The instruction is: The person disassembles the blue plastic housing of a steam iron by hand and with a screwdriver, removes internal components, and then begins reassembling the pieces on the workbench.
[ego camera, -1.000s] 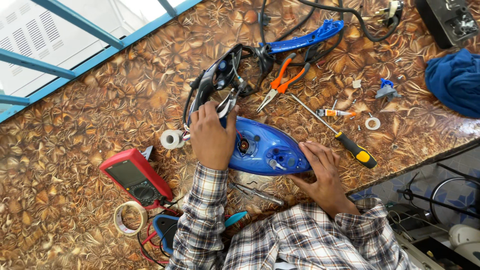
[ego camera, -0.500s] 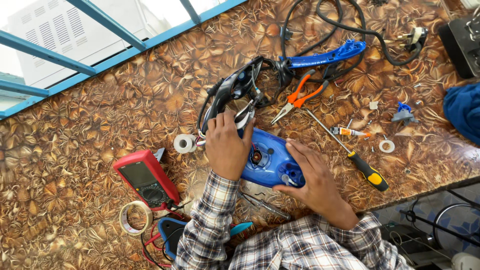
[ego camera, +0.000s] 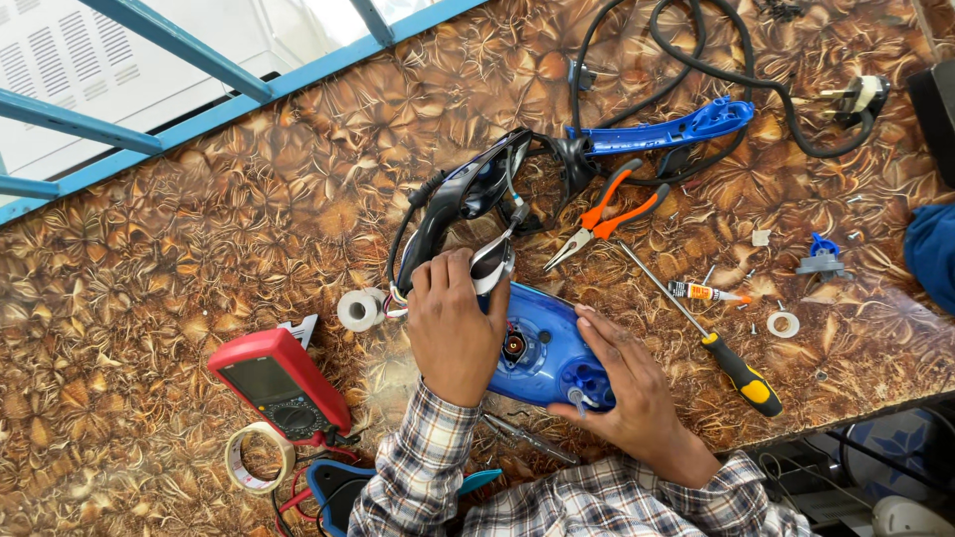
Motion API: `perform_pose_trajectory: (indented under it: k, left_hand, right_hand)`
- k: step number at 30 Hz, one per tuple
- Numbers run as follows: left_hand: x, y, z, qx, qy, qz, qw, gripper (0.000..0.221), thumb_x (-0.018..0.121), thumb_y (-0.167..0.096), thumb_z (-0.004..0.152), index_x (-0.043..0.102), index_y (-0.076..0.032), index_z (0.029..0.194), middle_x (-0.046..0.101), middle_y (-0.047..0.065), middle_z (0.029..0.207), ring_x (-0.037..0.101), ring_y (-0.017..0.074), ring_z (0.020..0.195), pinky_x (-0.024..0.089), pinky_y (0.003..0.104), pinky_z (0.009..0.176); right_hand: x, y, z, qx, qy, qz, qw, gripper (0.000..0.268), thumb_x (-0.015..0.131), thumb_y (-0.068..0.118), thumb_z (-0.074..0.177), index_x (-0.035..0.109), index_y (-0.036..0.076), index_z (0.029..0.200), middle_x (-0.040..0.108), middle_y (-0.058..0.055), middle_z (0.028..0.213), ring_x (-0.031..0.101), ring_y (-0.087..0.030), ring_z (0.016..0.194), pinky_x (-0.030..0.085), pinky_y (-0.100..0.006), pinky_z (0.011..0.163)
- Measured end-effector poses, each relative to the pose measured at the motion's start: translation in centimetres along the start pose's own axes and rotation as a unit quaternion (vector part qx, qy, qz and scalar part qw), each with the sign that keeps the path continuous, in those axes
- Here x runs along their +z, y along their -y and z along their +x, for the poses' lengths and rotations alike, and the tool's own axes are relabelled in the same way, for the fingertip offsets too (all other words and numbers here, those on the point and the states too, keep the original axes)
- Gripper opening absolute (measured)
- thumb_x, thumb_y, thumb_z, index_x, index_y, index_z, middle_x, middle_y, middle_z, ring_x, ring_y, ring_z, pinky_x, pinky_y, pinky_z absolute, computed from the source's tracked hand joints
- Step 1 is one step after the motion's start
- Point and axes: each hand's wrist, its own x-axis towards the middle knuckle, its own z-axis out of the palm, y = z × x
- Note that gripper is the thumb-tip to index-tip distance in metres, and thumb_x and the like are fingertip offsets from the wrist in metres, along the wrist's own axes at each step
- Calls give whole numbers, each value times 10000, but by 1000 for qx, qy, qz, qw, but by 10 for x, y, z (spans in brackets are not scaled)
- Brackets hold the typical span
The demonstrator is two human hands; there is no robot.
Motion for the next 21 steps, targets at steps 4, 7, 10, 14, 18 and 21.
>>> perform_pose_trajectory:
  k: [4,7,10,14,18,21]
  left_hand:
    - [0,0,1,5,-7,6,1000,425,671,-443,963,627,-70,1164,651,116,1121,585,333,1027,488,460,816]
    - [-1,0,-1,6,-10,9,1000,437,643,-461,974,630,-62,1152,656,116,1104,579,329,1013,486,456,806]
    - [-1,1,0,9,-13,16,1000,458,625,-476,980,636,-53,1155,662,117,1110,576,327,1016,482,456,796]
    - [-1,1,-1,14,-15,17,1000,463,622,-477,983,634,-45,1149,656,118,1104,576,326,1012,480,454,792]
    - [-3,1,1,1,-21,5,1000,452,623,-496,977,638,-68,1122,657,110,1086,579,325,991,475,461,791]
    - [-4,6,-3,-16,-15,-27,999,612,533,-575,990,621,-39,1272,666,153,1185,603,329,1085,470,455,889]
  right_hand:
    - [-5,5,6,-10,-7,7,1000,1139,818,664,731,351,46,1566,488,-191,1574,557,-346,1406,482,-530,1155]
    - [-7,6,7,-20,-13,15,1000,1109,826,636,736,377,33,1550,504,-191,1563,558,-344,1410,482,-519,1161]
    - [-6,6,8,-28,-25,4,999,1098,812,651,737,393,34,1543,512,-179,1564,569,-331,1408,490,-507,1149]
    - [-5,5,7,-31,-35,2,999,1104,797,668,736,393,35,1546,507,-178,1572,578,-327,1403,495,-505,1146]
    - [-4,2,5,-25,-30,9,999,1118,815,653,714,387,55,1556,502,-171,1577,571,-321,1406,480,-509,1162]
    - [-3,-2,4,-15,-11,4,1000,1156,816,640,704,314,106,1599,479,-170,1595,575,-347,1391,486,-606,1141]
